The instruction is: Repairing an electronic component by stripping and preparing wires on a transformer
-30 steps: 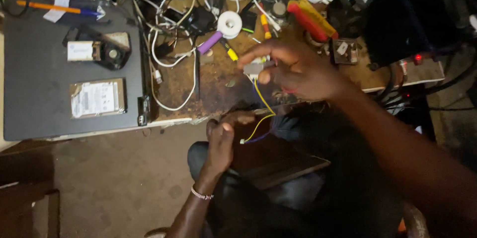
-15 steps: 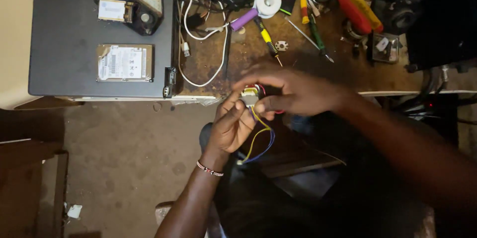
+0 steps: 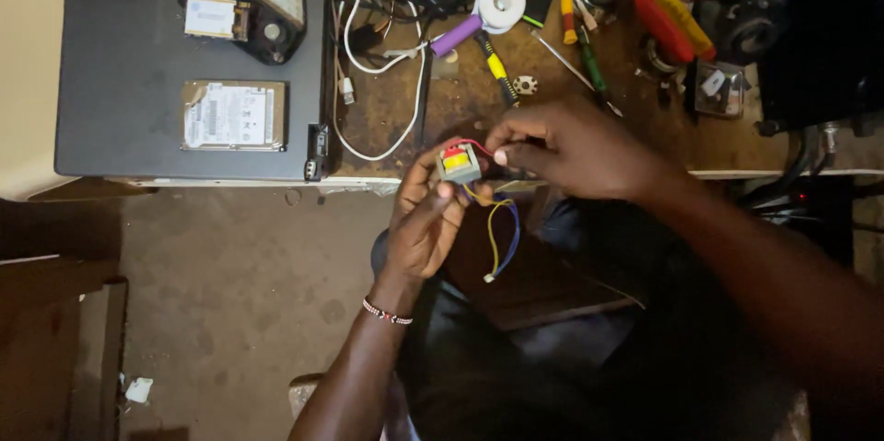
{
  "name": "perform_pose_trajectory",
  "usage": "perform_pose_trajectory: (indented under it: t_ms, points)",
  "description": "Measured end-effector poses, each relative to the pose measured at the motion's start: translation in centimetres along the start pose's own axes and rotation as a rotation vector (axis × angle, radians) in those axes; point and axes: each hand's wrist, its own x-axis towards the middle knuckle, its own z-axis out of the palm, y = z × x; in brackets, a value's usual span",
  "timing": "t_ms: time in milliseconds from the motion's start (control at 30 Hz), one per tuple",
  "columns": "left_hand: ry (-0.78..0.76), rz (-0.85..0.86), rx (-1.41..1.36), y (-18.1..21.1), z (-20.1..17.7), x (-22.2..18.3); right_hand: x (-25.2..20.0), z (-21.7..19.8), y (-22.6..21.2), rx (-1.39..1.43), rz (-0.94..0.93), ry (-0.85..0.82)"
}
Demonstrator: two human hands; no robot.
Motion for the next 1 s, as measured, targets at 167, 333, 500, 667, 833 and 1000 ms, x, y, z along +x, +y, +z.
perform_pose_trajectory:
  t_ms: [167, 333, 500, 667, 833, 1000]
  points:
    - [0.04, -0.028, 0.21, -0.5, 0.3, -0.7, -0.7, -1.8, -0.6, -0.054, -0.004, 0.163]
    - [-0.02, 0.024, 0.646, 0.3, 1.9, -0.3, -1.4, -1.8, -2.2, 0.237, -0.084, 0.227]
    - [-0.096, 0.058, 1.071, 1.0, 2.7, -0.4, -1.3, -0.6, -2.3, -0.034, -0.233, 0.161]
    - [-0.018, -0.066, 0.846, 0.1, 2.9, -0.8, -1.2, -1.3, -2.2, 0.012, -0.192, 0.214]
    - [0.184, -0.012, 0.661, -0.1, 1.8, -0.4, -1.3, -1.8, -3.1, 0.092, -0.098, 0.258]
    - [0.24, 0.038, 0.201, -1.3, -2.1, -0.1, -1.0, 0.2, 0.1, -0.047, -0.189, 0.117]
